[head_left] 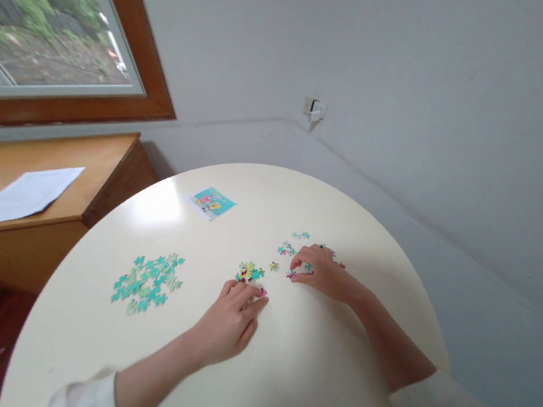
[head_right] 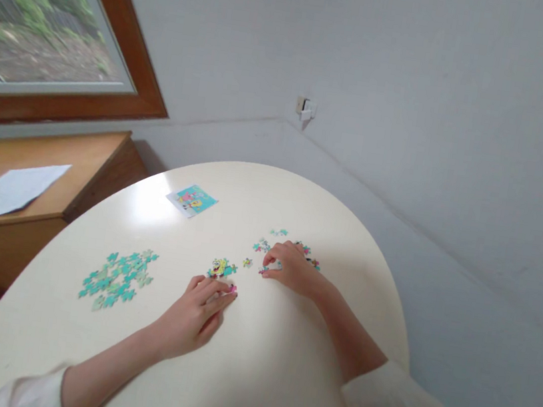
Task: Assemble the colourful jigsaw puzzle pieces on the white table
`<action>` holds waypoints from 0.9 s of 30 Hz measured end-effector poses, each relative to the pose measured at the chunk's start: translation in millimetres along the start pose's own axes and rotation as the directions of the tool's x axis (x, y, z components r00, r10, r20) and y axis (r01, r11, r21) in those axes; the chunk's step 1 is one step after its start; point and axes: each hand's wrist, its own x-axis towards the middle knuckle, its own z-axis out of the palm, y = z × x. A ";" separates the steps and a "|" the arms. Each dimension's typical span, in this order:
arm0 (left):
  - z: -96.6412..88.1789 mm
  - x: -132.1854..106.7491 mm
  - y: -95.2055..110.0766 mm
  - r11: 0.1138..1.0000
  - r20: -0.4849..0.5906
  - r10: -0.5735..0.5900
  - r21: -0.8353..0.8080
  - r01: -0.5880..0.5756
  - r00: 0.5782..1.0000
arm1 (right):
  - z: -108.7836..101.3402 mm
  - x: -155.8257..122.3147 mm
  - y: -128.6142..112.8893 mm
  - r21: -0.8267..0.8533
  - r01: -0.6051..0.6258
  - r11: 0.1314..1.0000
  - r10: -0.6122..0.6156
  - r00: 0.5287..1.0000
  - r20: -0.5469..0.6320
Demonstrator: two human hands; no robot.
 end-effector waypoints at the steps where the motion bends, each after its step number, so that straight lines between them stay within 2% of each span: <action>1: -0.1 -0.7 1.6 1.000 0.008 0.000 0.014 0.000 1.000 | 0.3 -0.1 0.0 0.005 -0.001 1.000 0.001 1.000 -0.005; 8: -1.3 -5.0 17.2 0.988 0.095 -0.070 0.146 0.056 0.993 | 1.3 0.4 -2.7 0.032 0.025 0.999 -0.025 1.000 0.008; 14: -0.6 -8.6 29.7 0.963 0.149 -0.135 0.253 0.094 0.980 | 0.9 2.1 -6.7 0.040 -0.006 0.999 0.006 1.000 0.010; 22: 4.6 -21.6 33.7 0.945 0.101 -0.133 0.312 0.095 0.986 | 1.8 2.4 -17.5 0.163 -0.088 0.983 0.076 0.994 0.081; 24: 7.0 -23.8 33.5 0.946 0.093 -0.144 0.305 0.110 0.985 | 5.8 4.4 -24.3 0.198 -0.064 0.978 0.056 0.997 0.046; 27: 11.4 -25.3 33.2 0.948 0.096 -0.160 0.292 0.126 0.983 | 18.0 9.2 -38.3 0.254 -0.008 0.967 0.032 0.996 -0.089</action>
